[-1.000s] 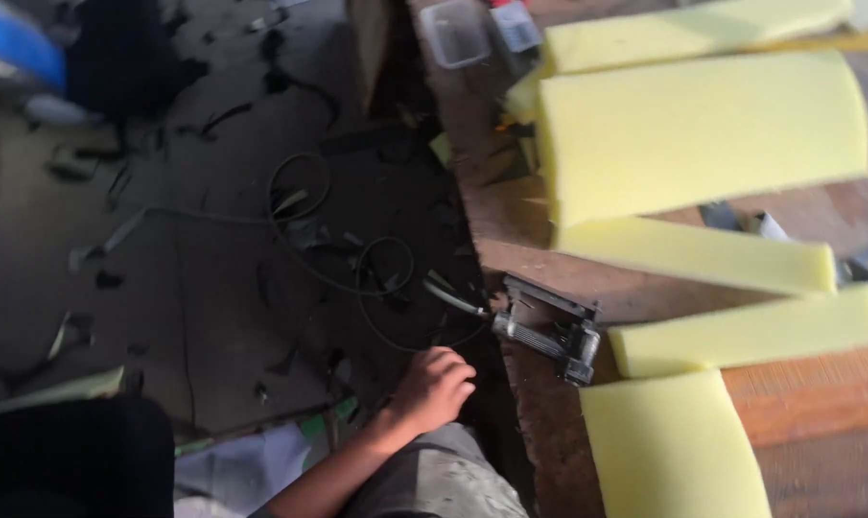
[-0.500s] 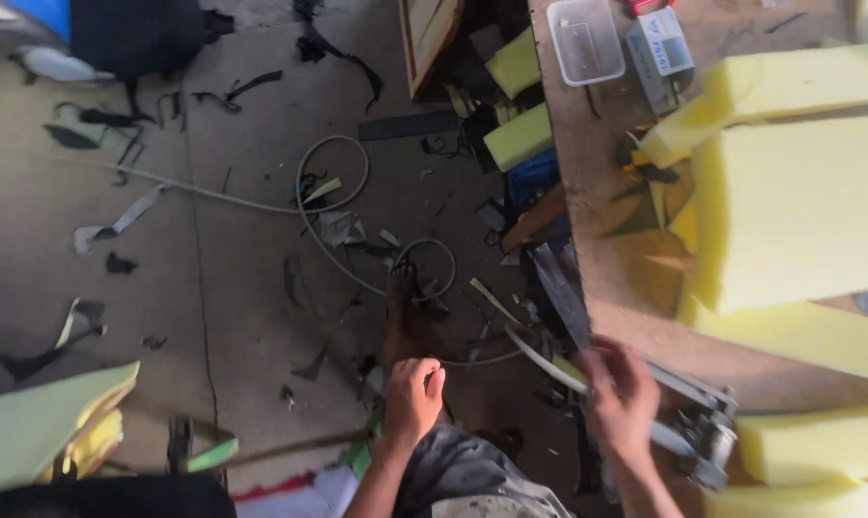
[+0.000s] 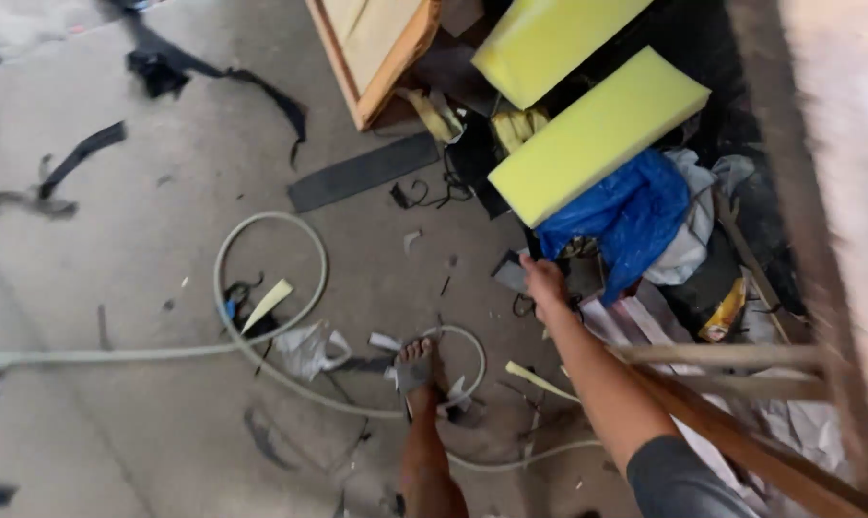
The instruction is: Securing yellow foam padding strips to a wooden furniture frame using a pneumatic staple gun.
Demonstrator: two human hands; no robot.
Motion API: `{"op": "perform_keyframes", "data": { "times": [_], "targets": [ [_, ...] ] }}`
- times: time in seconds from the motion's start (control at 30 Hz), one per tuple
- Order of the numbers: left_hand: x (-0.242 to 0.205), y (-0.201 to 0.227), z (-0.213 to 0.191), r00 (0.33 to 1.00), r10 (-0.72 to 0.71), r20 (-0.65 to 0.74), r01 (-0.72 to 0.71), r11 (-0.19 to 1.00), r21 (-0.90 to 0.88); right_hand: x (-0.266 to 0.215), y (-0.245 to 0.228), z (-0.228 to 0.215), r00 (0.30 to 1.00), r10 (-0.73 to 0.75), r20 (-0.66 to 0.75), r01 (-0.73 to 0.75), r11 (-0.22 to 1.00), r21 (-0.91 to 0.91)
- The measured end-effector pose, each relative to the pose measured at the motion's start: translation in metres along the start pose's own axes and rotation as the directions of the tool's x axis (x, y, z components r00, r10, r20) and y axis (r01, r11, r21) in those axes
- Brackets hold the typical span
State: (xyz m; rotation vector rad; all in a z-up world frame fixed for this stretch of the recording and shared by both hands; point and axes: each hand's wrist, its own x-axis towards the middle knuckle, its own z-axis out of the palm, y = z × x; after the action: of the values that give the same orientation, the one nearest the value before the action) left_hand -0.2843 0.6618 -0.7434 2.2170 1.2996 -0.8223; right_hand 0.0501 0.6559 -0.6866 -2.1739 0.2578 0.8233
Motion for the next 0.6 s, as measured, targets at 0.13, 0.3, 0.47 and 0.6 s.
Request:
{"op": "perform_keyframes", "data": {
  "times": [0.13, 0.3, 0.47, 0.6],
  "targets": [
    [0.084, -0.011, 0.082, 0.918, 0.250, -0.308, -0.208, 0.964, 0.162, 0.084, -0.047, 0.021, 0.993, 0.034, -0.109, -0.047, 0.992, -0.119],
    [0.108, -0.014, 0.126, 0.976, 0.212, -0.045, -0.193, 0.943, 0.270, 0.232, -0.055, 0.063, 0.843, -0.363, -0.397, 0.384, 0.923, -0.029],
    [0.123, -0.015, 0.177, 0.936, 0.221, -0.274, -0.155, 0.958, 0.242, 0.262, -0.190, 0.108, 0.997, -0.007, -0.071, 0.039, 0.889, 0.456],
    [0.124, -0.016, 0.188, 0.827, 0.258, -0.500, -0.173, 0.962, 0.210, 0.311, -0.215, 0.128, 0.996, 0.058, -0.066, -0.025, 0.909, 0.416]
  ]
}}
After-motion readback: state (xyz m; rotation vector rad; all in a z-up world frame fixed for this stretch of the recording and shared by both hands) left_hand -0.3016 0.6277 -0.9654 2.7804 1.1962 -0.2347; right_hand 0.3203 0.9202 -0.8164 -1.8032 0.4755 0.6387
